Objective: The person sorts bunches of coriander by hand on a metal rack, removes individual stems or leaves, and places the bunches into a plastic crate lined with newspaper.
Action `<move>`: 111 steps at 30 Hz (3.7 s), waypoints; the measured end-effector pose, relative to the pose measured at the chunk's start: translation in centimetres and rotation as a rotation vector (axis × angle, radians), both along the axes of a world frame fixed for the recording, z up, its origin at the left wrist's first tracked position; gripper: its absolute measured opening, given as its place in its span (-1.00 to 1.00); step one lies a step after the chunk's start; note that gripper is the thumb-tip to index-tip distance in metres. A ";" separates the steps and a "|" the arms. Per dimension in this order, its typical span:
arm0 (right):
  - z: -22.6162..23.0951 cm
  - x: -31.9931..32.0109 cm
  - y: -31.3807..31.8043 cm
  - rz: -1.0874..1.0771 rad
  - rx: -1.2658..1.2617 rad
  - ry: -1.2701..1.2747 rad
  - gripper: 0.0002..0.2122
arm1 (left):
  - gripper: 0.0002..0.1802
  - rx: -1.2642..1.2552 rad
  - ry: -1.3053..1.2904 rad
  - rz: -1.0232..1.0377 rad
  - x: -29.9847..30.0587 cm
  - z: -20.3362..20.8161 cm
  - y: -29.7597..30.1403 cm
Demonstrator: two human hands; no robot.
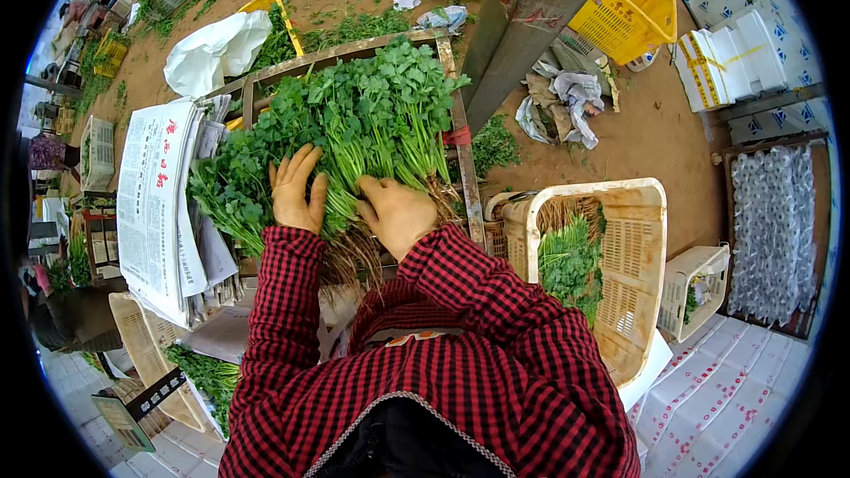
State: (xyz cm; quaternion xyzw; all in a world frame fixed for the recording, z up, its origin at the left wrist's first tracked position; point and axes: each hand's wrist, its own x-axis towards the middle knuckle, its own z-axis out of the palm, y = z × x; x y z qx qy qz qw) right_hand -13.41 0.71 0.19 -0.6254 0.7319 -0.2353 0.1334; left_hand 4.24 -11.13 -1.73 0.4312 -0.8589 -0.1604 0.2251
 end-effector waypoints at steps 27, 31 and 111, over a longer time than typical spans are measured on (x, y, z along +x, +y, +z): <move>0.7 -2.7 -2.2 -0.145 0.137 0.076 -0.50 | -0.30 0.164 -0.188 0.014 1.3 2.1 0.1; 0.3 -2.5 -2.1 -0.158 0.148 0.080 -0.47 | -0.28 0.171 -0.158 -0.020 1.7 2.1 -0.1; -1.7 -3.8 2.5 -0.246 0.032 -0.179 -0.68 | -0.48 -0.047 -0.373 -0.353 -7.0 2.5 -0.1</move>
